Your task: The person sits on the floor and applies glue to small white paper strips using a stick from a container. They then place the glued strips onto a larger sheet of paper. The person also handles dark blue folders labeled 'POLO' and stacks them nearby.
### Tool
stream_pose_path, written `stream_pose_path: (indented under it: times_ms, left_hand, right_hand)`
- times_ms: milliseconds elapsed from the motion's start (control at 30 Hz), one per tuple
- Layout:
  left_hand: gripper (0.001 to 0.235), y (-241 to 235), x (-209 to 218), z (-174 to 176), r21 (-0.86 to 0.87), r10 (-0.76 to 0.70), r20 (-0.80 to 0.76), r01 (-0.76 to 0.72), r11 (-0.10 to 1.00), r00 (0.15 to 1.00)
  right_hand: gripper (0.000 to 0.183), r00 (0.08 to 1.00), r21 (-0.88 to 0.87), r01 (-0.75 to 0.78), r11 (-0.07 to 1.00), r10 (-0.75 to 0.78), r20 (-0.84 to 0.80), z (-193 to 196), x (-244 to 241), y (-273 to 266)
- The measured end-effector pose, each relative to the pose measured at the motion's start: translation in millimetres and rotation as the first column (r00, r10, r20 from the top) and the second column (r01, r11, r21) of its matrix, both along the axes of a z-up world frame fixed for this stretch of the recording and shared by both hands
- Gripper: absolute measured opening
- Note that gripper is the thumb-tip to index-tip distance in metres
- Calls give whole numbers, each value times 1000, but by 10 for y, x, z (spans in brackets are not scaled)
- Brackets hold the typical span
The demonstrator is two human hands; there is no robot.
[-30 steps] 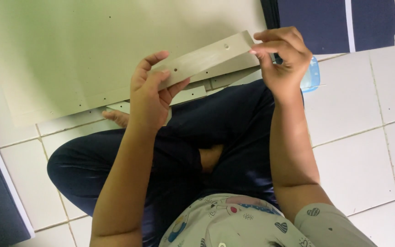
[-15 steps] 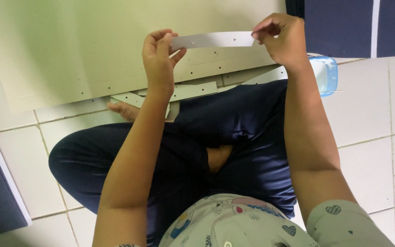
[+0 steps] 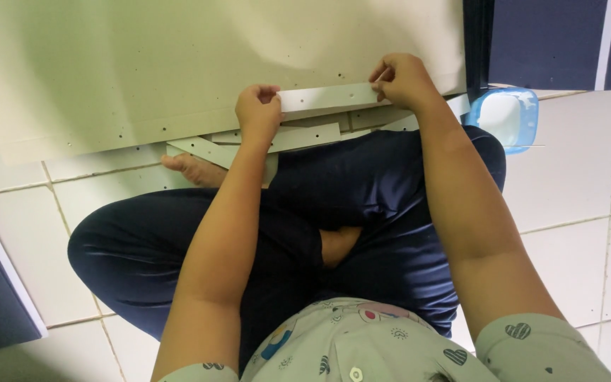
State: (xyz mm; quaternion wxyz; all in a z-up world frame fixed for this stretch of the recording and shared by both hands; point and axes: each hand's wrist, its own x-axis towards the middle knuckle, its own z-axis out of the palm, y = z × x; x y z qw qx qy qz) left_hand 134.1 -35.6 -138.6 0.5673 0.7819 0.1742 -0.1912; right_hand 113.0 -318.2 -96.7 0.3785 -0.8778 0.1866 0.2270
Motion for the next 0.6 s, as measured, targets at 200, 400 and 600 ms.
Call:
stream_pose_path:
  times_ms: [200, 400, 600]
  left_hand:
    - [17, 18, 10, -141, 87, -2, -85, 9, 996, 996]
    - [18, 57, 21, -367, 232, -123, 28, 114, 966, 992]
    - [15, 66, 24, -370, 261, -102, 10, 96, 961, 995]
  right_hand:
    - [10, 999, 0, 10, 1000, -10, -44, -258, 70, -7]
    - [9, 998, -48, -3, 999, 0, -58, -387, 99, -10]
    - [8, 992, -178, -117, 977, 123, 19, -681, 120, -110]
